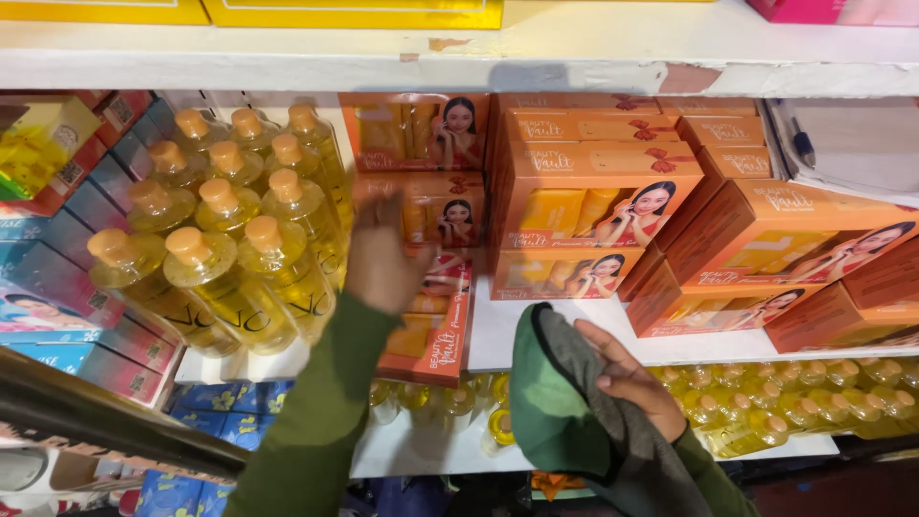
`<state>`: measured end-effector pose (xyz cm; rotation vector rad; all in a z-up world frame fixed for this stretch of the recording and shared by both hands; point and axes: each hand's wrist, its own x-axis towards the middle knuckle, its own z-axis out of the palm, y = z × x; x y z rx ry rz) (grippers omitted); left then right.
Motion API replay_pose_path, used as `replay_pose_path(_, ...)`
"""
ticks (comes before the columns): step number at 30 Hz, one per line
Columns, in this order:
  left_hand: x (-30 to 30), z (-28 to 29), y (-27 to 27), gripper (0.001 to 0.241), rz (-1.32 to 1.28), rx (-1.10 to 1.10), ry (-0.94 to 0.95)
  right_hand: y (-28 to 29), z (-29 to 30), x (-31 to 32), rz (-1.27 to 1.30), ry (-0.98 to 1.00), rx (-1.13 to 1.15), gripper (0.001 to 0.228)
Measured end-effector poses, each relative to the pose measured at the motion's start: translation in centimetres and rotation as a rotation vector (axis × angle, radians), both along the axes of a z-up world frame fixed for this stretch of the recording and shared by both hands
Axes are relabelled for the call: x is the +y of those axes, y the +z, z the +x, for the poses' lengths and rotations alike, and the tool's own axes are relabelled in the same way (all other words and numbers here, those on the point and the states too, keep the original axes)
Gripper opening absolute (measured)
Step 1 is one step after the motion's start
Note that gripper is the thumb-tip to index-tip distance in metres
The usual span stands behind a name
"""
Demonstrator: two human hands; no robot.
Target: The person wipes the surfaces of several bottles and boxes on a store shelf using a cloth. They handle each item individually, wiping it and then placing it back on the shelf.
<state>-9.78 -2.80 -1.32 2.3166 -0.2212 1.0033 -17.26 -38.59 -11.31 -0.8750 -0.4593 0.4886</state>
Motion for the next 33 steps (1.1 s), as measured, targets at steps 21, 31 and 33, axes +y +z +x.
replay_pose_path(21, 2.2, -15.9, -14.7, 0.052, -0.769, 0.471, 0.158, 9.3, 1.0, 15.6, -0.722, -0.709, -1.176, 0.053)
replay_pose_path(31, 1.0, -14.1, -21.0, 0.052, -1.737, 0.69, -0.48, 6.5, 3.6, 23.5, -1.422, -0.142, -1.309, 0.092)
replay_pose_path(33, 2.3, -13.9, -23.9, 0.051, -1.832, 0.503, -0.72, 5.8, -0.5, 22.2, -1.312, -0.053, -1.332, 0.086)
